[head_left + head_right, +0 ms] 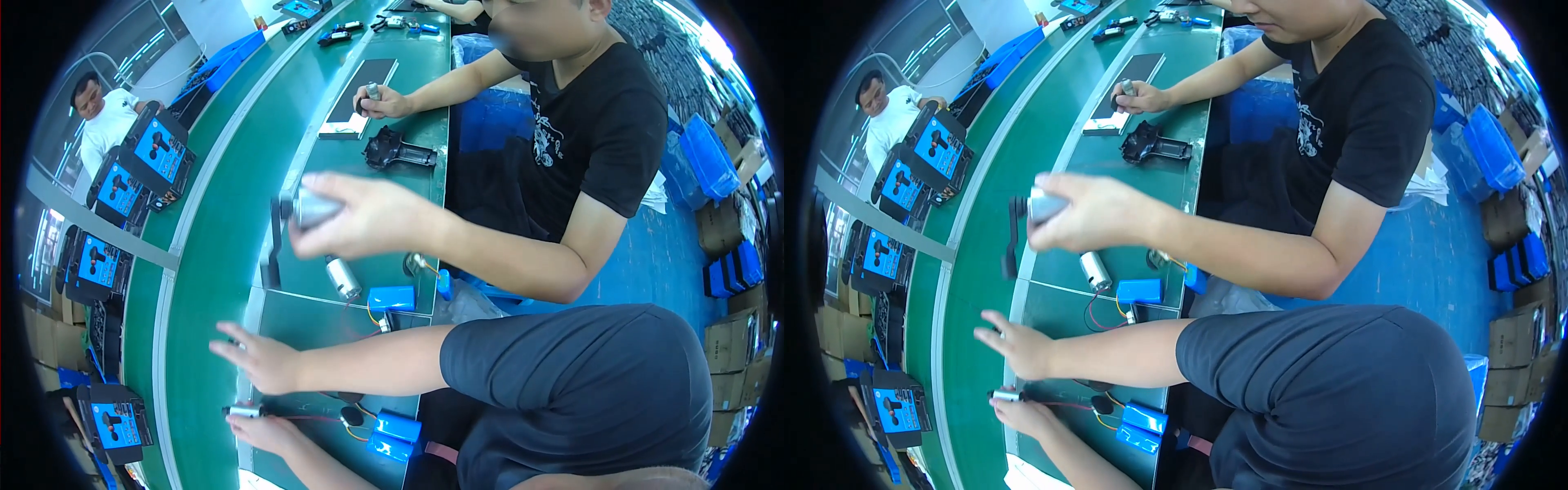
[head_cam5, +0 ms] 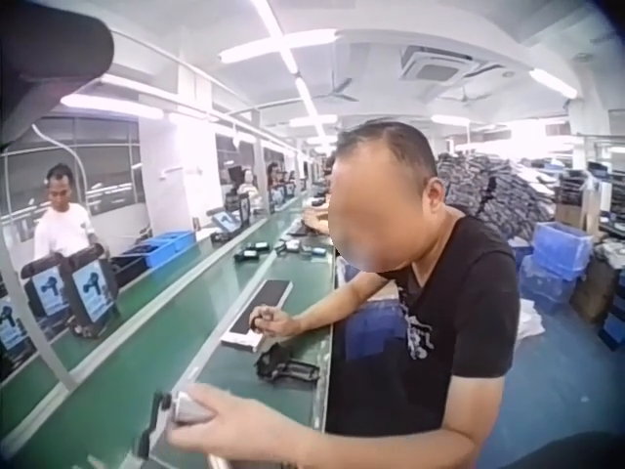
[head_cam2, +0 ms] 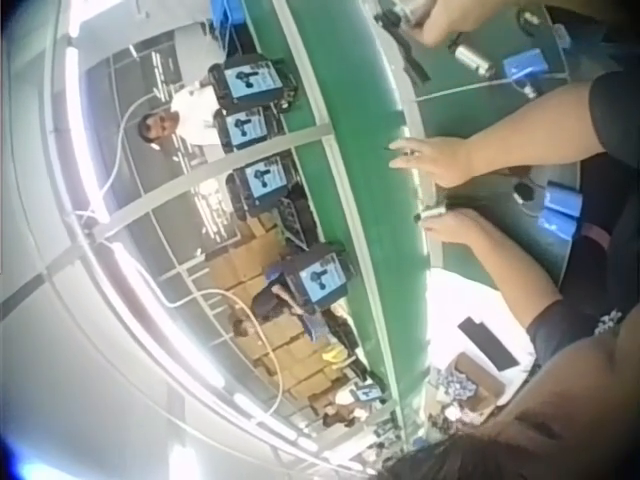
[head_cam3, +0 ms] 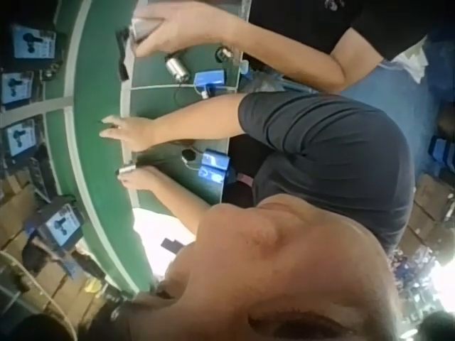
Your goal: Assembling motors, wiring, and plastic components onto a device chassis on a production line.
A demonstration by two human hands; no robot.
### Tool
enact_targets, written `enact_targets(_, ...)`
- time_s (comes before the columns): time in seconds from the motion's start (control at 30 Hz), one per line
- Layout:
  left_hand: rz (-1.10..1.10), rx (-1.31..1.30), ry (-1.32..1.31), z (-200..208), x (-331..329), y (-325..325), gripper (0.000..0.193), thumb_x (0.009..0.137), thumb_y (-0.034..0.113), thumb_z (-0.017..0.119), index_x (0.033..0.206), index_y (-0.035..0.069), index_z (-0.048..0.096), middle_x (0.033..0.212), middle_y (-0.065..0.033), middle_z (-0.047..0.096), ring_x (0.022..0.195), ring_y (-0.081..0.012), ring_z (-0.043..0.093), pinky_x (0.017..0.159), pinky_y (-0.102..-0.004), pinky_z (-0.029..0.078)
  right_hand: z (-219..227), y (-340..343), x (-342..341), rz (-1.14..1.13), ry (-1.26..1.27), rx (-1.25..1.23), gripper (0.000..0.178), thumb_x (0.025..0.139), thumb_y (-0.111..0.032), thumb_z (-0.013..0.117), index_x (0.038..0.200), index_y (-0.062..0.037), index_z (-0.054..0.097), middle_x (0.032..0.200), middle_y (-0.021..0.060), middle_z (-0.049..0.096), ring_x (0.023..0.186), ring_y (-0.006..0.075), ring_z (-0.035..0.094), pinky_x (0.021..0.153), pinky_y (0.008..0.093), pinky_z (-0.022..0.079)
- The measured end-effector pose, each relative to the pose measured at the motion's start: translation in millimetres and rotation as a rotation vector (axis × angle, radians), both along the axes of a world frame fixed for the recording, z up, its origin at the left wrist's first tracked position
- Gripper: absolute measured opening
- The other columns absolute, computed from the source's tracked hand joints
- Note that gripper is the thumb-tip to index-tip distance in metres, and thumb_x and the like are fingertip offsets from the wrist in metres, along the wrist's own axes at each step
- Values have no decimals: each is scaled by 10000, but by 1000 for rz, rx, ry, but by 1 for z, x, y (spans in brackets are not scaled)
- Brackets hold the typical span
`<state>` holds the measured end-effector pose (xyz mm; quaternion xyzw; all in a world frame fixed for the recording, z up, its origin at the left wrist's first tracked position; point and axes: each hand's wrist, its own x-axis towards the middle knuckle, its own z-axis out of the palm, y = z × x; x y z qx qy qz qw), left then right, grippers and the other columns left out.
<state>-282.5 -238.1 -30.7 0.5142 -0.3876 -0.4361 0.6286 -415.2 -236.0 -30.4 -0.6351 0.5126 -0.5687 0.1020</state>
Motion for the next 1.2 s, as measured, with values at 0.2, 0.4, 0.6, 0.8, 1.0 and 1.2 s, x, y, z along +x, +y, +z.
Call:
enact_targets(0.2, -24, 41, 366, 16, 43, -1, 334, 1000, 319, 533, 1109, 4, 532, 924, -89, 567, 740, -160, 529, 589, -274, 434, 3, -3, 4, -61, 82, 142, 718, 763, -3, 579, 1447, -41, 366, 1470, 294, 300, 1171, 480, 529, 938, 457, 507)
enact_targets(0.4, -225, 47, 443, 17, 79, 16, 304, 1000, 317, 547, 1051, 17, 554, 877, -90, 568, 747, -186, 536, 670, -312, 460, -2, -7, -16, -77, 66, 31, 692, 762, -66, 631, 1416, -74, 404, 1442, 290, 334, 1022, 474, 609, 845, 485, 548)
enact_targets(0.6, -211, 105, 527, 6, 115, 46, 382, 1040, 301, 368, 1221, -16, 480, 1087, -179, 598, 1011, -308, 578, 940, -422, 464, -3, -2, -6, 46, 170, 142, 672, 783, -65, 633, 1417, -129, 419, 1429, 229, 382, 1048, 424, 613, 852, 475, 547)
enact_targets(0.8, -355, -25, 604, -8, 130, 26, 373, 1024, 267, 454, 1246, -28, 506, 1087, -170, 599, 1007, -294, 587, 980, -453, 450, 18, -2, -4, 38, 235, -5, 641, 818, -139, 677, 1408, -110, 429, 1420, 219, 385, 1090, 410, 593, 918, 440, 520)
enact_targets(1.0, -269, -14, 603, -14, 135, 29, 325, 1009, 223, 531, 1213, -28, 500, 1027, -146, 613, 994, -300, 605, 994, -453, 470, 65, 69, 17, 141, 351, -67, 614, 849, -163, 680, 1405, -83, 432, 1439, 236, 350, 1241, 426, 485, 984, 444, 479)
enact_targets(1.2, -73, -42, 614, -5, 128, 32, 354, 1014, 240, 521, 1229, -34, 456, 1115, -178, 568, 1065, -345, 593, 1010, -470, 465, 35, 171, 10, 320, 530, 3, 725, 844, -195, 703, 1457, -31, 350, 1495, 278, 257, 1271, 435, 470, 1020, 464, 452)
